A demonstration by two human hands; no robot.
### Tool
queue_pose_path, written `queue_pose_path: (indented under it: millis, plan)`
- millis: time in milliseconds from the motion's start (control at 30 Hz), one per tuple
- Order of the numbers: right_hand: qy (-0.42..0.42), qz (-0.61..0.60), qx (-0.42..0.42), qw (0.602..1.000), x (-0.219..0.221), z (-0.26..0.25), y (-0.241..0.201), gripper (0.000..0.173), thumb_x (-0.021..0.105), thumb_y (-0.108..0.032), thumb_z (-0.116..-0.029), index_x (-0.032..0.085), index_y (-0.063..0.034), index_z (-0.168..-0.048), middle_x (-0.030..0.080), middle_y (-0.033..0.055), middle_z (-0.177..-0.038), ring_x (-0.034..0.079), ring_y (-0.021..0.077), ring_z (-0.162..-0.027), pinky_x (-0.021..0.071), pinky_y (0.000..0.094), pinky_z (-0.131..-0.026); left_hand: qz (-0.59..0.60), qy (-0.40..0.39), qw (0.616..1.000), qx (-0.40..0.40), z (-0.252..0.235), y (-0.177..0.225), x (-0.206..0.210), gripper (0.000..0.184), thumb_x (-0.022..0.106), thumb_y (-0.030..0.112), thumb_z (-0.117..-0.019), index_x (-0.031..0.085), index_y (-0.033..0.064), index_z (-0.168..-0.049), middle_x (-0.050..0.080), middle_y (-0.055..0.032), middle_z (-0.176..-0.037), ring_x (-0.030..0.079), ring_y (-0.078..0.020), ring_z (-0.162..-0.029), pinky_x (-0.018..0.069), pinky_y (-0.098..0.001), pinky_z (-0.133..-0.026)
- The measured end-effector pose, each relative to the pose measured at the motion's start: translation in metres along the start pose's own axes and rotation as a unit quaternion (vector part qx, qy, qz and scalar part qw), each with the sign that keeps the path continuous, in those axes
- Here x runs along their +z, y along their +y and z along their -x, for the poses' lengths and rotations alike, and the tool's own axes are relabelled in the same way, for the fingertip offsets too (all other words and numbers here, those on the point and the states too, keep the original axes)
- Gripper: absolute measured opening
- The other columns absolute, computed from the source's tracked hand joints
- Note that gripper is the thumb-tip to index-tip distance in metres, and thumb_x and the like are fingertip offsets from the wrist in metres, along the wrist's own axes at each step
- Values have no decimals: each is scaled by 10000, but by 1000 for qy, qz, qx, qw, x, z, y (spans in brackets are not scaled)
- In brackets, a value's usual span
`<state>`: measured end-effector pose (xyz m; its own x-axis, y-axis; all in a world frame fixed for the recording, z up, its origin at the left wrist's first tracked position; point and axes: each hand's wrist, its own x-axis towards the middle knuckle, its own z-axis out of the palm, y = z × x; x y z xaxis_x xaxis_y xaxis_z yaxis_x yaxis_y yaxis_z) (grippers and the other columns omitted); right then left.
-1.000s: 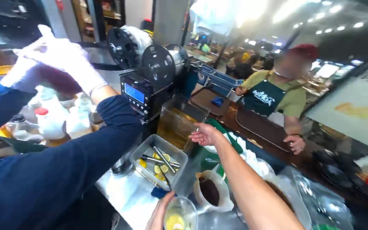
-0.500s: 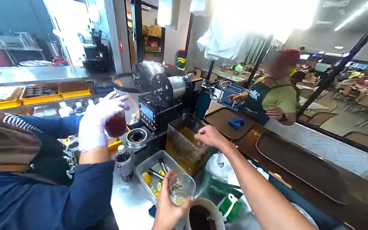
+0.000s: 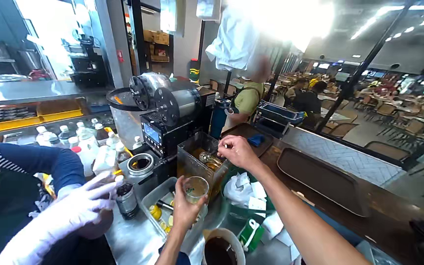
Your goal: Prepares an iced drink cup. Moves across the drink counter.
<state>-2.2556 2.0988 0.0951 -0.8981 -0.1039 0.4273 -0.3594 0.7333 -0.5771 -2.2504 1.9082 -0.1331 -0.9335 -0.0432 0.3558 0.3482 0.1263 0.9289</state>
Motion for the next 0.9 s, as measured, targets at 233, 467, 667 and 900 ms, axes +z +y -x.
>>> queue_pose_path:
  millis: [233,467,667,900]
  plan:
    - [117,-159,152,969,-32,14,-36,272,598,-208,-1029,693,-63,-819,771,89,-815,760,216,-724,636,396,-690,-37,9,999,-21,-14,8,22,1154,948,374,-627,324,14,-1530,597,-131,-1394,600,-249,-1259,531,-450,-1042]
    - [36,-25,-109,993,-26,122,-41,219,676,-160,-933,703,-78,-731,711,47,-1124,699,100,-878,617,275,-705,-35,38,998,-24,-20,24,20,1187,954,397,-630,293,2,-1533,647,-121,-1322,659,-250,-1161,573,-457,-968]
    - [-20,39,-312,949,6,203,-14,226,658,-79,-976,612,-37,-758,676,156,-1183,680,208,-1115,602,301,-919,-23,36,999,-5,-30,43,1,1173,951,398,-643,294,2,-1530,673,-137,-1281,683,-277,-1114,576,-513,-933]
    - [190,-80,-80,975,18,145,-14,226,678,-94,-922,681,-73,-697,720,75,-1095,717,153,-884,635,312,-706,20,80,996,-13,-11,43,-7,1219,977,412,-607,278,103,-1556,652,-64,-1336,662,-232,-1168,583,-492,-951]
